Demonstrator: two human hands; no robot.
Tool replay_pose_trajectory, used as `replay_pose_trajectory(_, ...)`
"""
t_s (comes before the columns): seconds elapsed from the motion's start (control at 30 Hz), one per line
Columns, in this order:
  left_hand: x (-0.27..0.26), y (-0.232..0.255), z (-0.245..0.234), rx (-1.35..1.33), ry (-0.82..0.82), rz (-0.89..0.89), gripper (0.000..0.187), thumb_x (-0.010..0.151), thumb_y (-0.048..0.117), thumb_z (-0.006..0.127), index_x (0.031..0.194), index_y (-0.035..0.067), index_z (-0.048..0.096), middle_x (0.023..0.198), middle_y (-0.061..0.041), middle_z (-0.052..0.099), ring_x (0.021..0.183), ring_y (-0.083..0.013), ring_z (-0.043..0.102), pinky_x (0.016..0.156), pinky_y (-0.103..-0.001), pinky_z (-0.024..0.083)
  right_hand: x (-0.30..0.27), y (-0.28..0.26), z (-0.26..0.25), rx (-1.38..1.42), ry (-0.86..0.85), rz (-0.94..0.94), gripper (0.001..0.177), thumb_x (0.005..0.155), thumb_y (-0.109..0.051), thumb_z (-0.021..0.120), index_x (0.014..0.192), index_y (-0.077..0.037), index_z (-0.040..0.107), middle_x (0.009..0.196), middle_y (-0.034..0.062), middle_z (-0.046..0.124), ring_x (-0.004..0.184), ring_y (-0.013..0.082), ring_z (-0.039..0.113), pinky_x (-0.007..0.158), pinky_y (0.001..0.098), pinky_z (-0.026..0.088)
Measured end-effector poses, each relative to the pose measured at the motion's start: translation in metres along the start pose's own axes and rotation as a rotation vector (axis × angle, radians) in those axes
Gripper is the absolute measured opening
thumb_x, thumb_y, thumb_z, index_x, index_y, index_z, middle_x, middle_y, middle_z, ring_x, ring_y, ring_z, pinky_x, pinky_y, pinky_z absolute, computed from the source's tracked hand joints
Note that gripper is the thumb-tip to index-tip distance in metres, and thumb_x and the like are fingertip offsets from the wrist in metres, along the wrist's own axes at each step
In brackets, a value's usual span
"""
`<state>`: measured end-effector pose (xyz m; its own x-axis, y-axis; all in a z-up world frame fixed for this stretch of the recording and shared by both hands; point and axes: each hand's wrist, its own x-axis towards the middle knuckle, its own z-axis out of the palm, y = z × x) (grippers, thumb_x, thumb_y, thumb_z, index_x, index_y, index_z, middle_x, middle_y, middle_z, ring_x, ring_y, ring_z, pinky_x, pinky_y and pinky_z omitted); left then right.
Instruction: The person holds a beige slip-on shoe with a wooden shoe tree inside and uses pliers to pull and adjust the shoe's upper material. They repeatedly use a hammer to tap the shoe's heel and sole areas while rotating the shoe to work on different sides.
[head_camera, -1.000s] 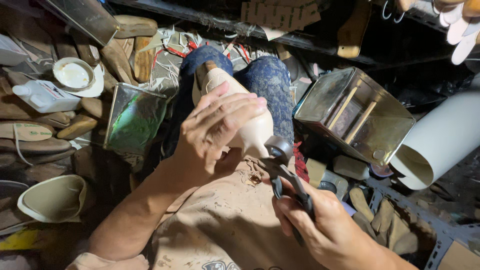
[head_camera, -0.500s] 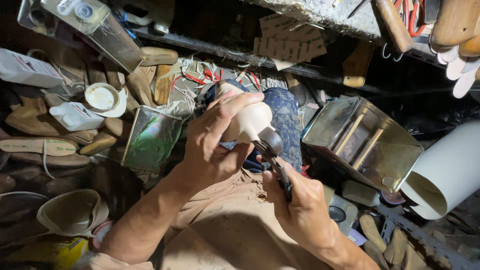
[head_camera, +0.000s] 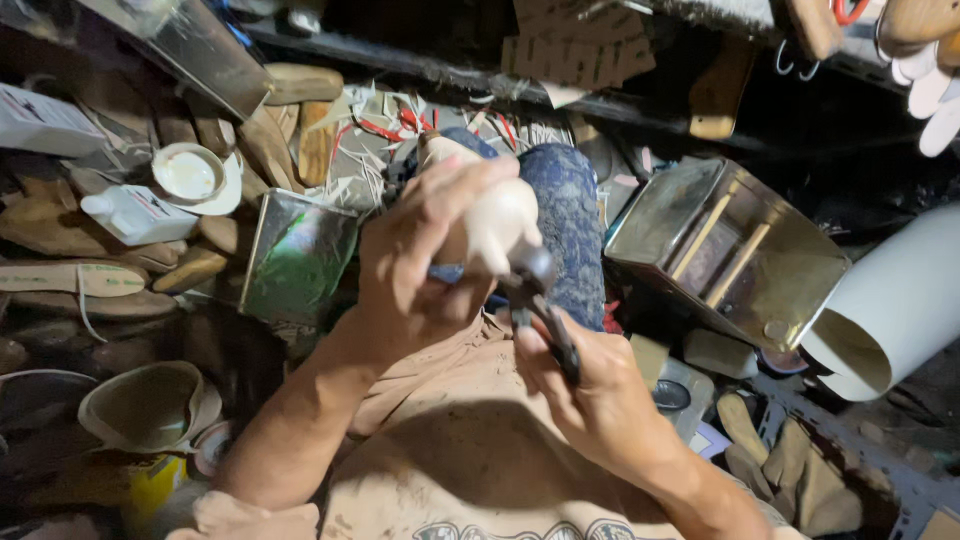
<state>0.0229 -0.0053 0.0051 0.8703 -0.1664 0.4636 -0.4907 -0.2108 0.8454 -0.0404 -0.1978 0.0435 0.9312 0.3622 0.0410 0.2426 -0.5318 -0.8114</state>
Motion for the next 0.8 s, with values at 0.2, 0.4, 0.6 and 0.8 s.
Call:
replay_pose_trajectory(0.2, -0.015, 0.007, -0.003, 0.152, -0.027, 0.046, 0.057, 0.107, 0.04, 0.032, 0.144, -0.003, 0.044, 0.144, -0.02, 0.059, 0.136, -0.037, 0.06, 0.129, -0.062, 0.034, -0.001, 0.008, -0.006, 0.008, -0.19, 0.04, 0.03, 0.107, -0.025, 0.041, 0.083, -0.01, 0.05, 0.067, -0.0001, 0.055, 0.051, 0.014, 0.05, 0.051, 0.0307, 0.04)
replay_pose_trajectory(0.4, -0.011, 0.057, -0.005, -0.214, 0.002, -0.391, 0.068, 0.096, 0.051, 0.041, 0.14, -0.001, 0.047, 0.145, -0.023, 0.05, 0.149, -0.036, 0.038, 0.127, -0.052, 0.026, -0.014, 0.016, 0.0, -0.015, -0.216, 0.057, 0.025, 0.106, -0.023, 0.045, 0.085, -0.01, 0.05, 0.065, -0.0005, 0.051, 0.048, 0.0149, 0.045, 0.048, 0.0311, 0.038)
replay_pose_trajectory(0.6, -0.006, 0.063, 0.0, -0.159, 0.117, -0.546, 0.045, 0.09, 0.027, 0.051, 0.126, 0.002, 0.059, 0.132, -0.021, 0.064, 0.149, -0.0361, 0.043, 0.121, -0.043, 0.033, -0.019, 0.027, 0.006, -0.04, -0.197, 0.048, 0.018, 0.103, -0.015, 0.053, 0.087, -0.011, 0.051, 0.064, 0.0003, 0.039, 0.051, 0.0157, 0.033, 0.047, 0.0323, 0.032)
replay_pose_trajectory(0.8, -0.002, 0.065, -0.005, -0.099, 0.07, -0.519, 0.046, 0.09, 0.027, 0.05, 0.128, 0.002, 0.058, 0.137, -0.023, 0.063, 0.151, -0.0396, 0.04, 0.123, -0.046, 0.032, -0.013, 0.029, 0.006, -0.038, -0.205, 0.011, 0.018, 0.103, -0.017, 0.052, 0.087, -0.011, 0.052, 0.066, -0.0003, 0.051, 0.049, 0.0165, 0.046, 0.049, 0.0319, 0.038)
